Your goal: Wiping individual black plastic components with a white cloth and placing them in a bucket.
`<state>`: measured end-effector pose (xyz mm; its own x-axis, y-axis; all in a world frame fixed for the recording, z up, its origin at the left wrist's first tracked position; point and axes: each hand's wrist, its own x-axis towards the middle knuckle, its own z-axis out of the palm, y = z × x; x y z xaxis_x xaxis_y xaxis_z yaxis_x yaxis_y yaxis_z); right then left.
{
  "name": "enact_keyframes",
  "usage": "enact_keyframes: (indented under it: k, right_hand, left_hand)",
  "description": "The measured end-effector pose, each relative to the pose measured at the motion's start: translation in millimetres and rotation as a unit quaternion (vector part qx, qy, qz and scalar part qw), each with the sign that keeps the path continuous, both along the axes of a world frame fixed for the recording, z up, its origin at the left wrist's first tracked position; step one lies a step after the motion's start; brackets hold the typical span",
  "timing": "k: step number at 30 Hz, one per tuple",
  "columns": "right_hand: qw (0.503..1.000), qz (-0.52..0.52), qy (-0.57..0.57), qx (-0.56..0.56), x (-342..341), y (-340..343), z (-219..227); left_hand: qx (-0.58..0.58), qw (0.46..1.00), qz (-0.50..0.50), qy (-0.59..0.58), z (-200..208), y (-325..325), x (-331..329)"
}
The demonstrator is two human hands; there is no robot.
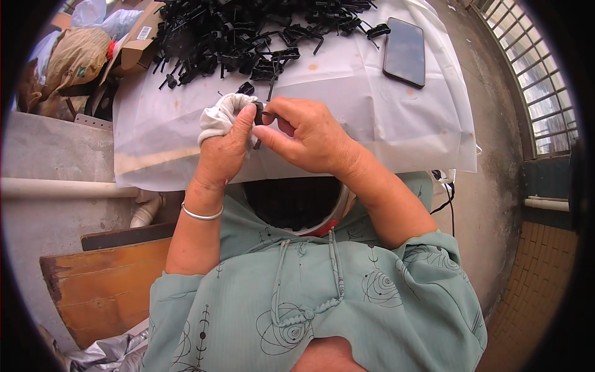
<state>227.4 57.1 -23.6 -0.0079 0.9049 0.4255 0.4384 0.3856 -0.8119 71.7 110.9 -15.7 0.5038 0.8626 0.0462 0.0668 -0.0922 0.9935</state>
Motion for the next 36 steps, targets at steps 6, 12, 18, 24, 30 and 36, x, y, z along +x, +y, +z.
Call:
enact_keyframes:
  k: [6,12,18,24,30,36]
  right_hand:
    - [0.98,-0.024,-0.068,0.184,-12,-8,-4]
    - [0.996,-0.046,0.066,0.028,-1,-7,3]
    - [0.973,0.006,-0.019,0.229,-9,-8,3]
    - [0.995,-0.053,0.041,0.078,0,-8,6]
    - [0.995,0.085,0.055,-0.027,14,-10,6]
    - [0.988,0.083,0.056,-0.115,1,-9,-1]
  left_hand:
    - [-0.081,0.99,0.053,-0.102,-2,-19,11]
    - [-0.073,0.988,0.037,-0.129,6,-30,1]
    - [-0.016,0.99,0.03,-0.138,-5,-30,12]
    - [-0.045,0.992,-0.062,-0.102,0,-37,0]
    - [-0.004,1.0,0.019,-0.022,9,-36,0]
    - [0.176,0.982,0.05,0.054,1,-37,1]
